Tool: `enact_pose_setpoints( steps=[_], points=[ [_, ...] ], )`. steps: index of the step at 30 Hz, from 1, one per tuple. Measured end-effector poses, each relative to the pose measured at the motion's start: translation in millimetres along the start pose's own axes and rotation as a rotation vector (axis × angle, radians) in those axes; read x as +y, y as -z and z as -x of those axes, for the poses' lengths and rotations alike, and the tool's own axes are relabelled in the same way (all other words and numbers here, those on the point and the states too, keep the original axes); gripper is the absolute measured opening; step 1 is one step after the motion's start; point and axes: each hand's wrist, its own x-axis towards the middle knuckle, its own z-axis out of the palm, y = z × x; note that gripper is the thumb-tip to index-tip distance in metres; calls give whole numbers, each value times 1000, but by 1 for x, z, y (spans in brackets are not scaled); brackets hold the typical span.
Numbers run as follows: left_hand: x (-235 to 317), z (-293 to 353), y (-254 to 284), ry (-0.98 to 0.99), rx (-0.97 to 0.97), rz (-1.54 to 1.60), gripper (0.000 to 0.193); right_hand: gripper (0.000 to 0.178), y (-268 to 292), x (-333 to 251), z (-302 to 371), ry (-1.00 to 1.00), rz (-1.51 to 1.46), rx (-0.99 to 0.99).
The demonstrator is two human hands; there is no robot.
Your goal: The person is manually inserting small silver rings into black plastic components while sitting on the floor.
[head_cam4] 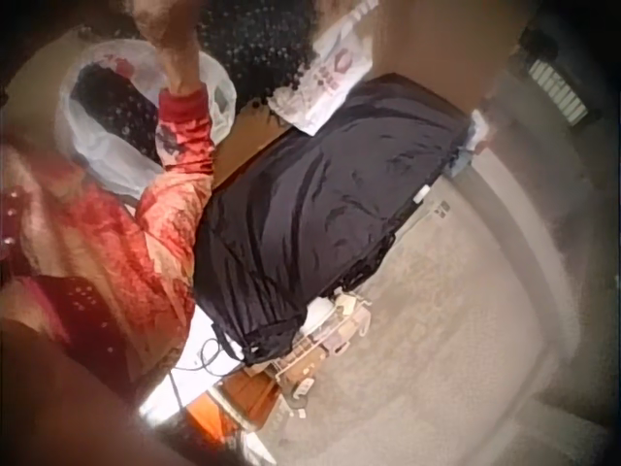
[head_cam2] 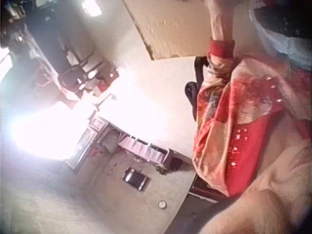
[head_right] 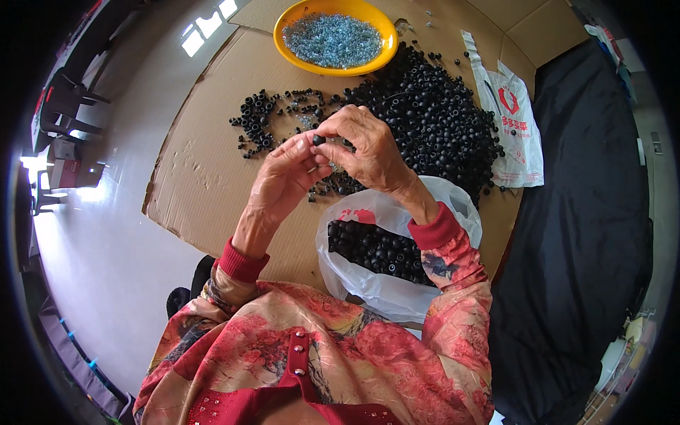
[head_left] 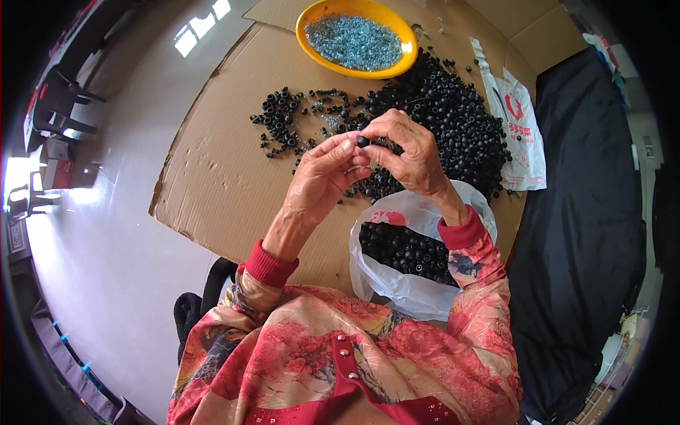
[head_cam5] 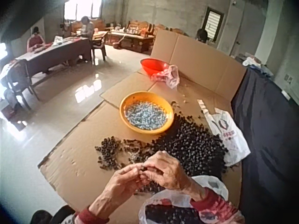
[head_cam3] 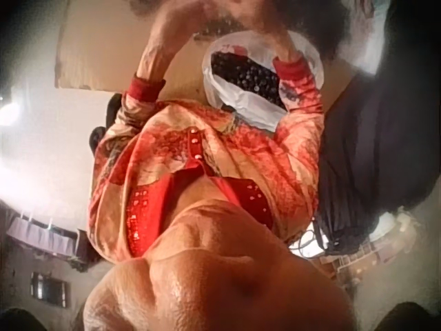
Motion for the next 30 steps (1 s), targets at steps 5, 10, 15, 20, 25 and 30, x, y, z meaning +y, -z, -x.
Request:
enact_pose_setpoints(
  steps=[5, 10, 15, 20, 25, 30],
  points=[
    [-3, -2, -3, 4, -72, 84, 23, 24, 3, -8, -4, 72, 54, -21],
    [-3, 0, -2, 30, -138, 231, 25, 26, 7, -18, -12, 20, -31, -9],
    [-2, 2, -7, 16, -101, 238, 25, 29, 5, -21, -17, 87, 46, -26],
    [-3, 2, -4, -20, -115, 159, 25, 28, 0, -19, -16, 144, 83, -11],
    [-1, 5, -12, -48, -107, 146, 22, 24, -1, -17, -14, 156, 117, 34],
    [-2, 0, -8, -54, -78, 165, 19, 24, 2, -17, -19, 206, 187, 38]
  ],
)
